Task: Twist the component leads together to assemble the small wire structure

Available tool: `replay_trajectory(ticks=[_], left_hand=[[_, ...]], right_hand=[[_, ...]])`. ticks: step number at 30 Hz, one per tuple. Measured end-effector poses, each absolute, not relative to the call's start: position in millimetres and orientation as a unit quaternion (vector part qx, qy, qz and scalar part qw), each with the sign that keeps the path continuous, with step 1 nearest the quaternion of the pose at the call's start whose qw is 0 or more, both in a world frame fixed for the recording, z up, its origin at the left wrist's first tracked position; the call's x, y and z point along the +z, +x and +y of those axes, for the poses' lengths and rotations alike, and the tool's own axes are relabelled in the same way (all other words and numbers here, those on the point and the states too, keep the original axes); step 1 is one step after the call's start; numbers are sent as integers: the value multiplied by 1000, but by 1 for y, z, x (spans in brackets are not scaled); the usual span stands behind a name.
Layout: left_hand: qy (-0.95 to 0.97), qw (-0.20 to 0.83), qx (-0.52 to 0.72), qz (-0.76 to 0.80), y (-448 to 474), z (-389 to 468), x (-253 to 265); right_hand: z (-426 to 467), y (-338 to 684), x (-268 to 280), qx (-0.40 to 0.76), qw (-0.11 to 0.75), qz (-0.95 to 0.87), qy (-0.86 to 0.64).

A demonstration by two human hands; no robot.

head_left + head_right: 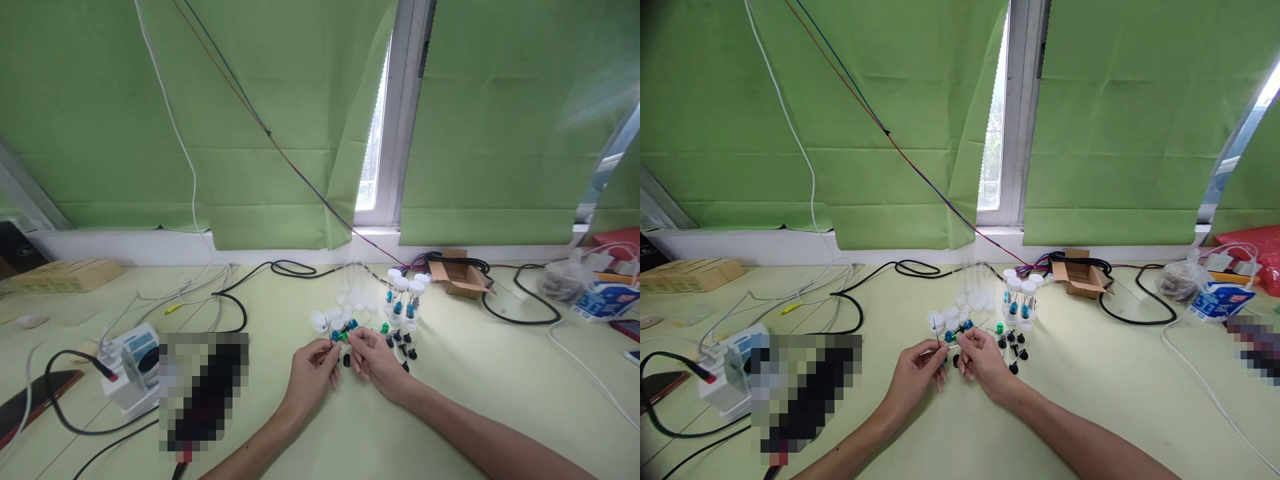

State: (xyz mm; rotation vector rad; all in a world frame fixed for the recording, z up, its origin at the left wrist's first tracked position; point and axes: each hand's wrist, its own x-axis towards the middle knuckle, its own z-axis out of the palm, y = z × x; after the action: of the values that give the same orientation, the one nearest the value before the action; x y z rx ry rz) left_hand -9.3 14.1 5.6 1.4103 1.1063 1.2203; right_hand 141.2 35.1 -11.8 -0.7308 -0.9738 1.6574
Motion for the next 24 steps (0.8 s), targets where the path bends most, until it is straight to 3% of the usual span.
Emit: replay_trajectory(ticks=[24], left_hand=[[585, 463, 492, 449, -9, 13, 7]], right_hand=[[37, 140, -18, 689, 511, -413, -305]])
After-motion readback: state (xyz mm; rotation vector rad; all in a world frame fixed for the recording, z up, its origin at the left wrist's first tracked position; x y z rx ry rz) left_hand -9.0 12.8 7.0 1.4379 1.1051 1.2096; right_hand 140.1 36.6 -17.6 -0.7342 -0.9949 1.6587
